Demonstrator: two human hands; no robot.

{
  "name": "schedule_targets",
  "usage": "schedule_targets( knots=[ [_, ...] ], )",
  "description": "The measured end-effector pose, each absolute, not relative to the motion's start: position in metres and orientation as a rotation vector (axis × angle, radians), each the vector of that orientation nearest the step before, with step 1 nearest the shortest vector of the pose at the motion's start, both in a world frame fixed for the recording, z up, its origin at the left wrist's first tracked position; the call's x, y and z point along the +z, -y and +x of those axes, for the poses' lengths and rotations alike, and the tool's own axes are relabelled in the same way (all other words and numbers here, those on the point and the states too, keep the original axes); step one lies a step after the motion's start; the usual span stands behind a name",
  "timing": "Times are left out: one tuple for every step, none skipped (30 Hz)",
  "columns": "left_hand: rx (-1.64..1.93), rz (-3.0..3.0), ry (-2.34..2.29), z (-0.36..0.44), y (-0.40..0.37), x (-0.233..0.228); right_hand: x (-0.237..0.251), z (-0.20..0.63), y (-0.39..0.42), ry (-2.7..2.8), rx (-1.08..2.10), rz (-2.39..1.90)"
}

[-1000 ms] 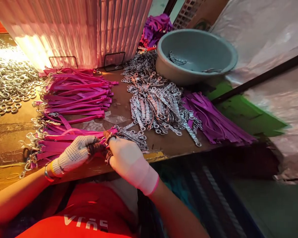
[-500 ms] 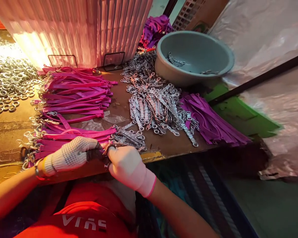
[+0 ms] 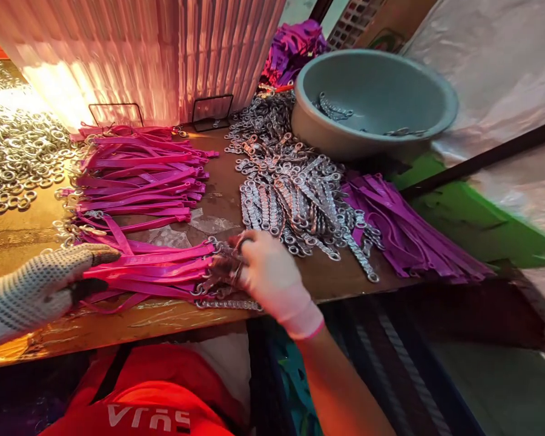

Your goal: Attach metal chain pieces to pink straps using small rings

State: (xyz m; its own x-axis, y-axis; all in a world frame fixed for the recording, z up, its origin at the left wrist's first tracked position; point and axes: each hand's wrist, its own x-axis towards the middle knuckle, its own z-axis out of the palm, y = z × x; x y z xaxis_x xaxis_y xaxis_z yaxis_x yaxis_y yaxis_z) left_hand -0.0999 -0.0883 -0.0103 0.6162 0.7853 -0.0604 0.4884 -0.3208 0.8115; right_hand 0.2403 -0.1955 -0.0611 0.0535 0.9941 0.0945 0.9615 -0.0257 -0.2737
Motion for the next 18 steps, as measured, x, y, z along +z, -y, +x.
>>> schedule_targets(
  knots=[
    [0.418, 1.941, -1.008, -0.091, 0.095, -0.014, -0.061, 0.250, 0.182, 1.870, 0.161, -2.164],
    [0.383, 1.857, -1.006, -0.082, 0.102, -0.017, -0.063, 0.260, 0.167, 1.758, 0.113, -2.303],
    [0.347, 1.729, -0.998, -0.072, 0.107, -0.018, -0.065, 0.270, 0.151, 1.683, 0.064, -2.451],
    [0.326, 1.566, -0.980, -0.062, 0.110, -0.019, -0.068, 0.278, 0.136, 1.641, 0.028, -2.588],
    [0.325, 1.391, -0.945, -0.052, 0.112, -0.019, -0.072, 0.283, 0.122, 1.627, 0.013, -2.695],
    [0.343, 1.222, -0.901, -0.043, 0.113, -0.018, -0.076, 0.287, 0.110, 1.630, 0.019, -2.771],
    [0.377, 1.074, -0.858, -0.033, 0.112, -0.019, -0.080, 0.288, 0.101, 1.639, 0.038, -2.818],
    [0.423, 0.952, -0.819, -0.025, 0.110, -0.019, -0.083, 0.287, 0.093, 1.650, 0.062, -2.841],
    [0.467, 0.856, -0.782, -0.017, 0.108, -0.021, -0.086, 0.286, 0.088, 1.652, 0.086, -2.852],
    [0.498, 0.782, -0.751, -0.011, 0.106, -0.023, -0.088, 0.283, 0.085, 1.645, 0.100, -2.854],
    [0.517, 0.720, -0.726, -0.007, 0.105, -0.025, -0.090, 0.281, 0.083, 1.631, 0.105, -2.852],
    [0.528, 0.668, -0.702, -0.004, 0.104, -0.027, -0.092, 0.278, 0.083, 1.613, 0.109, -2.849],
    [0.537, 0.628, -0.684, -0.002, 0.103, -0.030, -0.093, 0.277, 0.084, 1.595, 0.114, -2.840],
    [0.544, 0.601, -0.672, -0.001, 0.103, -0.031, -0.093, 0.276, 0.085, 1.580, 0.123, -2.824],
    [0.551, 0.591, -0.666, -0.001, 0.104, -0.033, -0.093, 0.275, 0.087, 1.566, 0.128, -2.798],
    [0.562, 0.596, -0.665, -0.002, 0.104, -0.034, -0.092, 0.275, 0.090, 1.555, 0.118, -2.749],
    [0.576, 0.612, -0.668, -0.003, 0.105, -0.035, -0.090, 0.275, 0.094, 1.545, 0.095, -2.671],
    [0.594, 0.632, -0.678, -0.004, 0.107, -0.036, -0.087, 0.273, 0.099, 1.538, 0.075, -2.557]
  ],
)
